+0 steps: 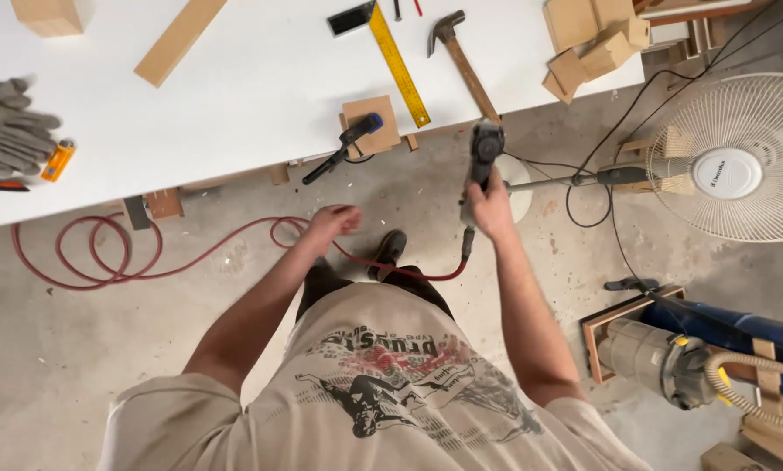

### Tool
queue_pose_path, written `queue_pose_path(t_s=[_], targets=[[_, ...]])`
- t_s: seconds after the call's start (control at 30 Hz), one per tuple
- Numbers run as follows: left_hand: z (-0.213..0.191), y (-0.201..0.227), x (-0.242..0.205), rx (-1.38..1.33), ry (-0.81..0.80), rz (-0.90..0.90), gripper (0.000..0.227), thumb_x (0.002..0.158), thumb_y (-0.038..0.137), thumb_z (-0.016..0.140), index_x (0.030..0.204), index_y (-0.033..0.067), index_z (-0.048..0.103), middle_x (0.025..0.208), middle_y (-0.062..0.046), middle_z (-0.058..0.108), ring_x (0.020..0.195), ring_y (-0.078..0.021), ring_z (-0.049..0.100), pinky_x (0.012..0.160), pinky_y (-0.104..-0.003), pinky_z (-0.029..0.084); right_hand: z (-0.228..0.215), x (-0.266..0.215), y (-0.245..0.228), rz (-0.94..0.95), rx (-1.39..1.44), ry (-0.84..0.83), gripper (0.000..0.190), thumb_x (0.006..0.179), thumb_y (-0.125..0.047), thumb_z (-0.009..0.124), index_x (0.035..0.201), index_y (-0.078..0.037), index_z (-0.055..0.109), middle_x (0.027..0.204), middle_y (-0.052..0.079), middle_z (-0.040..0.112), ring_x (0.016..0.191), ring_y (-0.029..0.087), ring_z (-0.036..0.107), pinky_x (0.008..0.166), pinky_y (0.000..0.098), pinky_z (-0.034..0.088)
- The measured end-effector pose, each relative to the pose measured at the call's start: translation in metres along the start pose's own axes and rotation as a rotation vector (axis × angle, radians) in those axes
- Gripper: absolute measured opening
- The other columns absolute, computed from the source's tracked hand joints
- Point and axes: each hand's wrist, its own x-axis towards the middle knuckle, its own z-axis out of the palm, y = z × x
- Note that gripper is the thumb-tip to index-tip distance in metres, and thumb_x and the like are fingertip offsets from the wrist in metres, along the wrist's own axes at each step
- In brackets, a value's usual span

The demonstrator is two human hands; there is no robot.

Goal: The person assembles small wooden blocks on a white workbench. They apply glue to a block, attach it to another piece, and use a try square to check alignment. The person then clamps the assembly and uses a nail gun to fasten the pieces together.

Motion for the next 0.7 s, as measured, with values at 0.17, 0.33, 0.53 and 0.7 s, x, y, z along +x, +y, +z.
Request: queue_pose_path(t_s=[0.17,0.33,0.53,0.7], targets=[[-0.019,0.008,-0.005,0.169,0.161,0.000,0.046,0.099,0.038,0.076,0.125,0.0011,0.070,0.107,-0.016,0.076,0.097,-0.0255,0.075,0.085,-0.035,0.061,-0.033,0.142,0.003,-0.124,-0.203,0.078,0.046,0.101,-0.030,0.067,0.126,0.006,0.057,0.105,0.029,0.068,0.104,0.042,0.070,0.087,0.0547,0.056],[-0.010,0.046,-0.013,0.470,0.382,0.089,0.040,0.103,0.032,0.068,0.134,0.0065,0.068,0.117,-0.018,0.073,0.108,-0.0288,0.071,0.093,-0.042,0.058,-0.011,0.347,0.084,-0.214,-0.550,0.119,0.064,0.102,-0.033,0.069,0.137,0.015,0.045,0.119,0.031,0.062,0.113,0.043,0.069,0.090,0.0473,0.062],[0.019,0.089,-0.004,0.789,0.690,0.234,0.036,0.102,0.030,0.066,0.131,0.0086,0.069,0.123,-0.018,0.068,0.112,-0.0357,0.069,0.097,-0.049,0.058,0.015,0.466,0.109,-0.308,-0.690,0.026,0.056,0.101,-0.031,0.069,0.129,0.013,0.050,0.109,0.026,0.062,0.102,0.041,0.071,0.082,0.0452,0.064],[0.035,0.129,0.009,0.885,0.627,0.436,0.041,0.098,0.019,0.069,0.138,0.0110,0.062,0.132,-0.016,0.062,0.114,-0.0429,0.066,0.095,-0.054,0.057,0.019,0.489,0.089,-0.365,-0.626,0.033,0.060,0.104,-0.028,0.074,0.137,0.013,0.045,0.116,0.027,0.057,0.108,0.045,0.069,0.088,0.0480,0.064]])
